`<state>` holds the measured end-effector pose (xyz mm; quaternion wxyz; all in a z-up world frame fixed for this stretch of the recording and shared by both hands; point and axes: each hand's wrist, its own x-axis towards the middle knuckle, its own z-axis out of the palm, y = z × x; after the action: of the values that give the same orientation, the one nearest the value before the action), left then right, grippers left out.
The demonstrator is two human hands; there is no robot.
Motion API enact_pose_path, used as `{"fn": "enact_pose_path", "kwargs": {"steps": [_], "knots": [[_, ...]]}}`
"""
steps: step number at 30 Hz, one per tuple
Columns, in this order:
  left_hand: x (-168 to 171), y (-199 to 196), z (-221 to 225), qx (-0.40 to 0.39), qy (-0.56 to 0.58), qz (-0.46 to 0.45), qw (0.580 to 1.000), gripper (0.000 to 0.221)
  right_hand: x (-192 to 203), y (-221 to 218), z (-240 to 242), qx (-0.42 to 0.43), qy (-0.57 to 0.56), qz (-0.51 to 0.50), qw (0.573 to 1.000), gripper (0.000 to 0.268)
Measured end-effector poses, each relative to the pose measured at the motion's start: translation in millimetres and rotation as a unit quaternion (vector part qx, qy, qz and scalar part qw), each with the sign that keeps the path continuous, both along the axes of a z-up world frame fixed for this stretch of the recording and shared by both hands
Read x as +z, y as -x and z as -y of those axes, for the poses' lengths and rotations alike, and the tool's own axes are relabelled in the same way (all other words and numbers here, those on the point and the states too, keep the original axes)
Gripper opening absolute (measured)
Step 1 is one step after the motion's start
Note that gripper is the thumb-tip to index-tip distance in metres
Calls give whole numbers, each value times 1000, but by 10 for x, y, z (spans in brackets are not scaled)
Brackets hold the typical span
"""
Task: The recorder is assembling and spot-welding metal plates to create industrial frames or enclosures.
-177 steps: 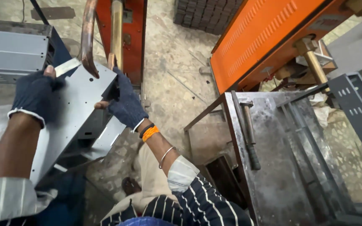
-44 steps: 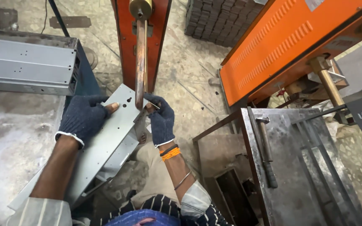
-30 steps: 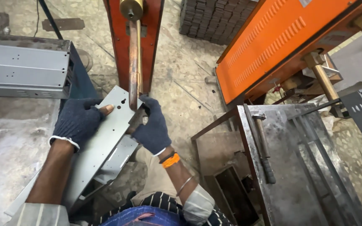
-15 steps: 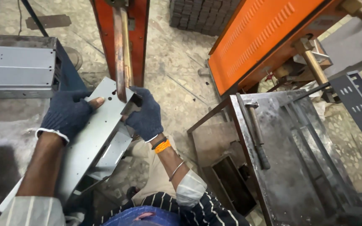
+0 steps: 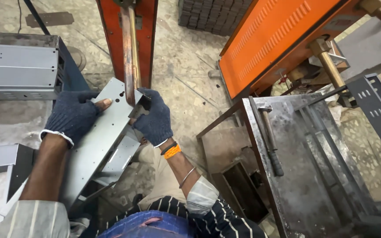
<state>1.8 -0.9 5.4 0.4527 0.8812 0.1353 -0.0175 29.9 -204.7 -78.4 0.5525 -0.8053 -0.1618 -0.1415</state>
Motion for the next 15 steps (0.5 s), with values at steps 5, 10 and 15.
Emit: {"fn": "enact_pose_path", "kwargs": {"steps": [5,10,15], "knots": [[-55,-6,-26,-7,9,-1,1000,41,-24,36,-16,1,-14,7,1000,78],[-99,-34,-40,-11,7,-2,1000,43,-14,37,-10,8,-25,-2,1000,79],[-28,-3,-11,-5,-2,-17,1000,44,-26,26,-2,14,-8,-3,1000,80]]}}
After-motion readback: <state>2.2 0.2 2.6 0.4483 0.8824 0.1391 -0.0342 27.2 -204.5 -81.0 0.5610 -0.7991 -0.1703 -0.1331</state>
